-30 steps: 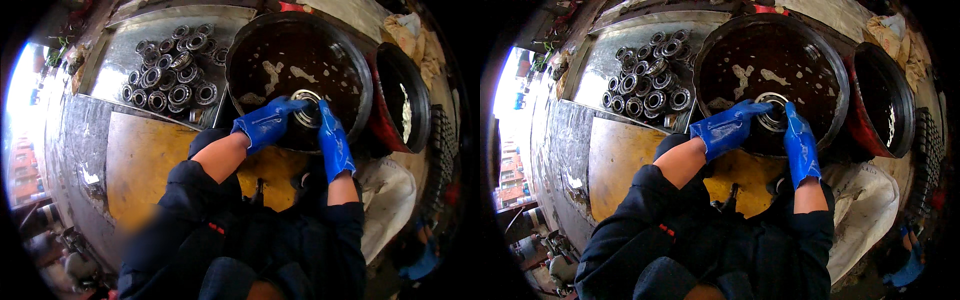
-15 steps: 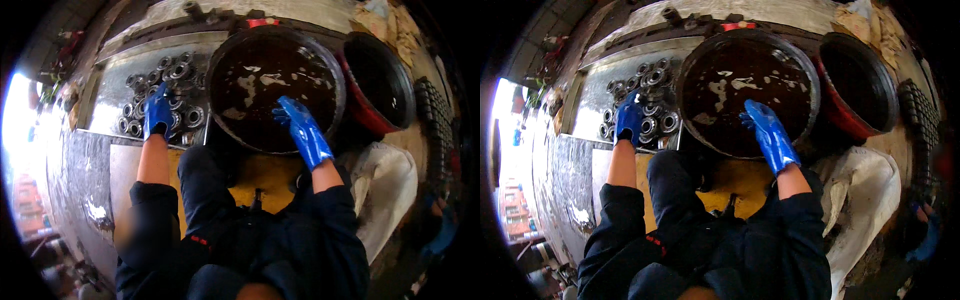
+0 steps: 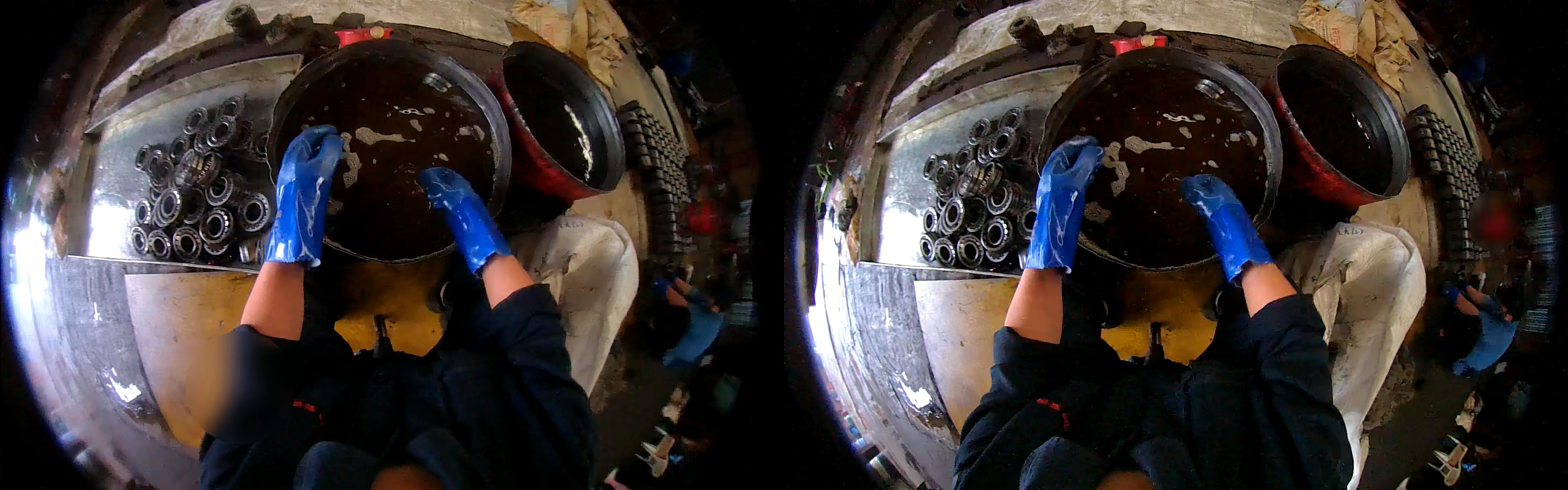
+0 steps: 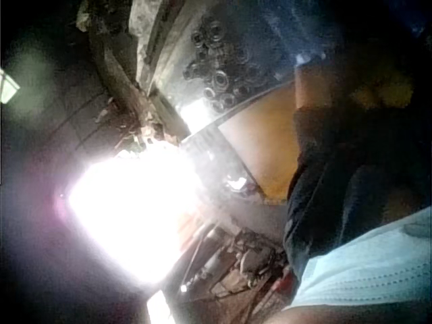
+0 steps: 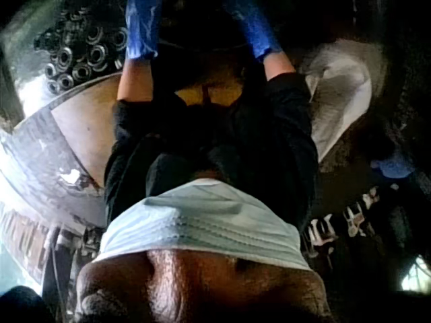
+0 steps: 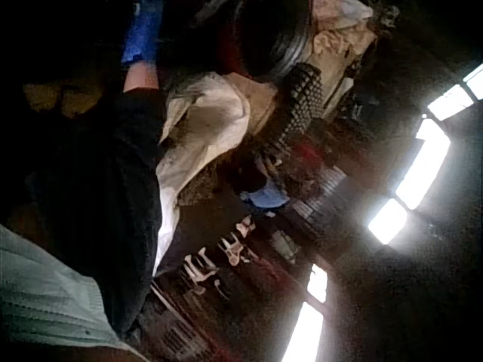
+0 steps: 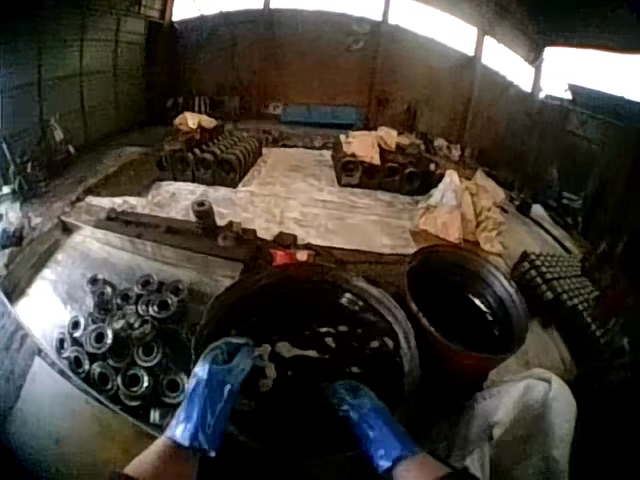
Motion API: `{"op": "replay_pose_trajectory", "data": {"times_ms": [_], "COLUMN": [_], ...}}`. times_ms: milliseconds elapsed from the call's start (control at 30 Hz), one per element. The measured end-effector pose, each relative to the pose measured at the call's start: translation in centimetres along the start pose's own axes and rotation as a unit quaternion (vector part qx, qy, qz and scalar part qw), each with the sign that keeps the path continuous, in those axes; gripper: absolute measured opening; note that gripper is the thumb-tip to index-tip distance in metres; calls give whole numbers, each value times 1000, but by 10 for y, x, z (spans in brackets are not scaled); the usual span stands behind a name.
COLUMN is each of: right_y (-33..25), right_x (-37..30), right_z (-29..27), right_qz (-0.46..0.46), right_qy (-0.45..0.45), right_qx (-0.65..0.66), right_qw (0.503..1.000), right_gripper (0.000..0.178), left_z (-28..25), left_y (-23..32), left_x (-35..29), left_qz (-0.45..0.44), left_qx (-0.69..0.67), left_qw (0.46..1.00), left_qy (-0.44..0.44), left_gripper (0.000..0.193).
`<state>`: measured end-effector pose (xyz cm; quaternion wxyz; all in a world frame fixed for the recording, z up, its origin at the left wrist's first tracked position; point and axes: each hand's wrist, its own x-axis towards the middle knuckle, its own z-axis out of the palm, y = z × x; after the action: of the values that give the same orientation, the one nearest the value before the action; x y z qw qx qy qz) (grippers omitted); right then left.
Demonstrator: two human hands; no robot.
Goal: The person repeatedly dips metal bearings into a dark liquid in a bucket, rubs them with gloved hands, and places them onto a metal tray. The process is repeated for multiple bearings throughout the clip.
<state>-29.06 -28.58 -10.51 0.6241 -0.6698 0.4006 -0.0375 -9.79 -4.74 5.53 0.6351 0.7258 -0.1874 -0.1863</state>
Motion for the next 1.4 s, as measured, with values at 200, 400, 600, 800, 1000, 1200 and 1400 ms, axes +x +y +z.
{"op": "replay_pose_trajectory", "data": {"times_ms": [200,400,600,800,1000,1200,1400], "right_y": [-42,-115,-140,-92,-86,-70,-108], "right_x": [54,145,231,298,300,250,108], "right_z": [-26,-49,-38,-46,-44,-54,5], "right_qz": [-65,-142,-101,-201,-89,-86,9], "right_qy": [80,190,165,162,56,59,-44], "right_qx": [-388,-460,-556,-472,-551,-398,-100], "right_qw": [916,856,809,843,828,911,994], "right_gripper": [64,66,62,54,43,39,38], "left_z": [-1,-4,-1,3,10,15,-5], "left_y": [-7,3,-5,-6,-11,-7,0], "left_x": [21,27,34,31,23,35,32], "left_qz": [131,54,24,-6,51,68,54], "left_qx": [110,173,216,247,239,218,208], "left_qw": [984,983,976,969,969,973,977], "left_qy": [50,20,14,13,42,-4,18], "left_gripper": [30,38,39,39,34,35,38]}}
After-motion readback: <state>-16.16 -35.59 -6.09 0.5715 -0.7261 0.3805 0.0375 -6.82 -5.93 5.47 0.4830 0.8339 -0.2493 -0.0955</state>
